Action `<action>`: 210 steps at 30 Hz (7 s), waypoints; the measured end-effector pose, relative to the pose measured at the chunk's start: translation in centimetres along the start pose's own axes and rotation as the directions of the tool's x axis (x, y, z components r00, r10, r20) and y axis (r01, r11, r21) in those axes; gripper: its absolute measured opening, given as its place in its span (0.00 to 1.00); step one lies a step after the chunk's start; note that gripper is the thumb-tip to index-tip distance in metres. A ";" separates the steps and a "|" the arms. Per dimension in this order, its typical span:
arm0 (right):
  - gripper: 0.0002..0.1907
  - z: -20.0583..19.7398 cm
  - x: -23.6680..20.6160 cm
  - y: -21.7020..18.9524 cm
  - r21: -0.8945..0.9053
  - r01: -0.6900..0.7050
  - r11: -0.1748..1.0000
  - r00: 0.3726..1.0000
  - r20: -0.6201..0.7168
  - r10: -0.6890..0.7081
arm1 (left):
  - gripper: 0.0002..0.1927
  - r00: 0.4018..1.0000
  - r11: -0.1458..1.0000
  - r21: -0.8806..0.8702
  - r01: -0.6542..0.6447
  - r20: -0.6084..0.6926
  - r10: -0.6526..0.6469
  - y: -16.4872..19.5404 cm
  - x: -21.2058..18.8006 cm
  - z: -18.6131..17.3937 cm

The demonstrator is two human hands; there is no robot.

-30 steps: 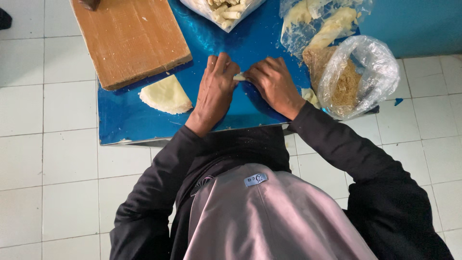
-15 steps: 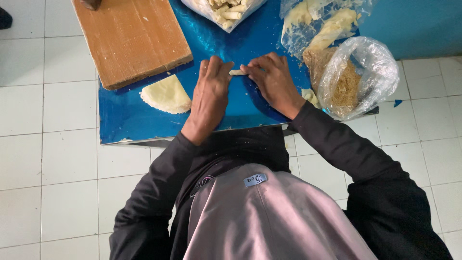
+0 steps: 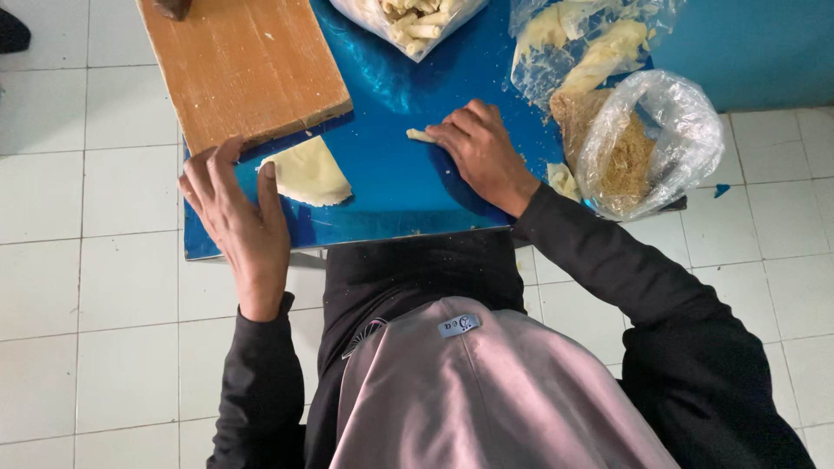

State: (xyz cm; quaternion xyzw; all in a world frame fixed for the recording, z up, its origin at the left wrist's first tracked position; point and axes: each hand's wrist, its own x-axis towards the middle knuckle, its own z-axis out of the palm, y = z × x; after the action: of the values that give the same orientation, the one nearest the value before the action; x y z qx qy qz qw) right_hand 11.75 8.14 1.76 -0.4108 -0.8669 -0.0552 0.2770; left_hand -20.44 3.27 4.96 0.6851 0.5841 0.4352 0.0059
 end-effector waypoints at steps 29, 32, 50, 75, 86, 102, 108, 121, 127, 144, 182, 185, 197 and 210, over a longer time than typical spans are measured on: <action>0.11 2.5 7.1 -9.6 0.627 -0.046 0.778 0.985 -0.102 0.140 | 0.14 0.983 0.894 -0.409 0.185 0.081 -0.166 0.6 -1.1 4.4; 0.07 2.6 7.3 -8.5 0.695 -0.185 0.695 0.974 0.037 0.223 | 0.13 0.990 0.906 -0.400 0.139 0.052 -0.129 0.4 -1.1 4.9; 0.04 -0.4 1.8 1.6 0.920 -0.392 -0.002 0.743 0.318 0.588 | 0.14 0.976 0.894 -0.391 0.218 0.076 -0.205 0.2 -0.6 4.4; 0.23 -3.2 -0.8 13.1 -0.546 -0.233 0.805 0.968 -0.049 0.247 | 0.19 0.852 0.917 -0.132 -0.377 0.339 0.399 7.7 -2.7 8.6; 0.31 -5.5 -0.7 12.2 -0.135 -0.316 0.939 0.941 0.084 0.329 | 0.21 0.841 0.909 -0.164 -0.383 0.345 0.417 8.2 -2.7 8.0; 0.24 -3.0 -2.4 -1.6 -0.462 -0.145 0.875 0.983 0.036 0.182 | 0.21 0.834 0.909 -0.085 -0.408 0.371 0.409 8.4 -3.0 8.4; 0.24 -3.4 -2.2 -1.2 -0.456 -0.165 0.874 0.983 -0.010 0.181 | 0.22 0.836 0.917 -0.091 -0.389 0.383 0.393 8.4 -3.1 8.4; 0.27 -2.9 -3.1 -1.7 -0.573 -0.010 0.820 0.991 0.104 0.085 | 0.22 0.843 0.922 -0.078 -0.380 0.381 0.379 8.4 -3.4 8.6; 0.27 -3.4 -2.8 -1.7 -0.524 -0.092 0.847 0.982 0.091 0.163 | 0.21 0.843 0.925 -0.081 -0.372 0.388 0.373 8.2 -3.3 8.7; 0.11 -17.2 -13.8 5.5 -0.517 -0.399 0.757 0.866 0.058 0.496 | 0.17 0.921 0.957 -0.159 -0.242 0.273 0.278 8.4 -1.8 9.7; 0.09 -1.7 -3.0 -2.7 -0.009 -0.073 0.997 0.997 0.030 0.073 | 0.16 0.930 0.774 -0.632 -0.044 0.256 0.262 7.5 -0.3 12.0; 0.18 -2.6 -4.0 -2.6 -0.024 -0.086 0.996 0.995 0.045 0.087 | 0.23 0.899 0.776 -0.625 -0.083 0.289 0.329 7.3 -0.2 11.4; 0.08 -4.1 -5.2 -2.3 -0.465 0.259 0.847 0.951 0.274 -0.141 | 0.18 0.849 0.844 -0.473 -0.254 0.308 0.428 7.6 0.1 11.2; 0.24 -3.6 -7.3 -5.7 -0.268 -0.234 0.934 0.972 -0.046 0.231 | 0.14 0.865 0.830 -0.522 -0.196 0.306 0.397 6.6 0.5 12.9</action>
State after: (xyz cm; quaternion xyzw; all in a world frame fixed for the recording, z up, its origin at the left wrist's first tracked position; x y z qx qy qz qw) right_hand 12.75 -1.72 1.71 -0.5440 -0.7945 -0.1434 0.2286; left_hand -7.42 8.06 0.63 0.8206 0.3294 0.4098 0.2240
